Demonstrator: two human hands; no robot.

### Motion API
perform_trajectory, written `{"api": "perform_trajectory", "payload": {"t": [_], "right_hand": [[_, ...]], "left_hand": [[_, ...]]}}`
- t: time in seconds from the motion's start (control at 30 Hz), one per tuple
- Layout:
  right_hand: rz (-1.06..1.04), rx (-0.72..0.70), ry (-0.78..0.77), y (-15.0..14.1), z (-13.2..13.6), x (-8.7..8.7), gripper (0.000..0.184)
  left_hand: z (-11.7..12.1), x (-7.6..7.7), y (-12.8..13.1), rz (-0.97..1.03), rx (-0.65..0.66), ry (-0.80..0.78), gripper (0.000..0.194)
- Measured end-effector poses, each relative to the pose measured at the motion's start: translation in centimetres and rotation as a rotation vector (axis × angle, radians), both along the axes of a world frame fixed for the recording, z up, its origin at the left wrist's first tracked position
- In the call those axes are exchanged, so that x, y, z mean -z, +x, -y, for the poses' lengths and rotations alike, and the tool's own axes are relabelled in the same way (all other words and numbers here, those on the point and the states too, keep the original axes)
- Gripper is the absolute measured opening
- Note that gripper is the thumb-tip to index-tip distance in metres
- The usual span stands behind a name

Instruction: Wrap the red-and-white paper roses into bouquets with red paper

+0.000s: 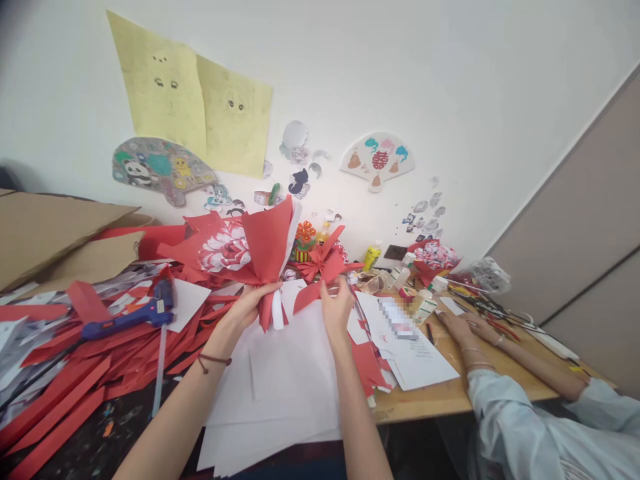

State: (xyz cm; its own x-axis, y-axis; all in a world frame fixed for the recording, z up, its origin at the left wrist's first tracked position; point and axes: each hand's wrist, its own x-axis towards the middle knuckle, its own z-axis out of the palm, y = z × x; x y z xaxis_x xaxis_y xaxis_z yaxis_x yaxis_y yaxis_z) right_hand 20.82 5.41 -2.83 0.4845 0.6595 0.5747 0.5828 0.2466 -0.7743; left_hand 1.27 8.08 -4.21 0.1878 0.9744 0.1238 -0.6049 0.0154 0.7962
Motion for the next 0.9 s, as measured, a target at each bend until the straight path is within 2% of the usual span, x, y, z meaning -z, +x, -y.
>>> {"api": "perform_trajectory", "payload": {"t": [0.1, 0.2, 0.27, 0.4, 0.47, 0.57, 0.7, 0.8, 0.9], "right_hand": [[0.136, -0.102, 0.063, -4.5, 1.8, -1.3, 0.017], [0.031, -0.227, 0.063, -7.8, 2.2, -1.5, 0.017], [-0.085, -0.285, 0.086, -8.8, 1.7, -1.1, 0.018], [-0.290, -0.508, 0.087, -8.8, 0.5, -0.3, 0.030], [-0.374, -0.638, 0.048, -8.1, 0.1, -0.1, 0.046], [-0.481, -0.761, -0.067, -7.0, -0.6, 0.0, 0.068], [-0.445, -0.945, -0.295, -5.9, -1.7, 0.2, 0.058], [-0.325, -0.927, -0.306, -5.9, -2.1, 0.6, 0.053], [-0.171, -0.793, -0.169, -6.6, -1.8, 0.6, 0.051]], "left_hand": [[0.3, -0.1, 0.2, -0.004, -0.047, 0.021, 0.048], [0.7, -0.3, 0.5, -0.007, -0.051, 0.033, 0.049], [0.9, -0.5, 0.5, 0.004, -0.052, 0.054, 0.050], [0.9, -0.8, 0.3, 0.018, -0.095, 0.050, 0.051], [0.8, -0.9, 0.0, 0.019, -0.105, 0.047, 0.050], [0.7, -0.9, -0.2, 0.018, -0.099, 0.068, 0.051], [0.6, -0.7, -0.2, 0.004, -0.053, 0.056, 0.053], [0.5, -0.4, -0.2, -0.010, -0.061, 0.032, 0.053], [0.3, -0.3, -0.5, -0.023, -0.049, 0.020, 0.047]]}}
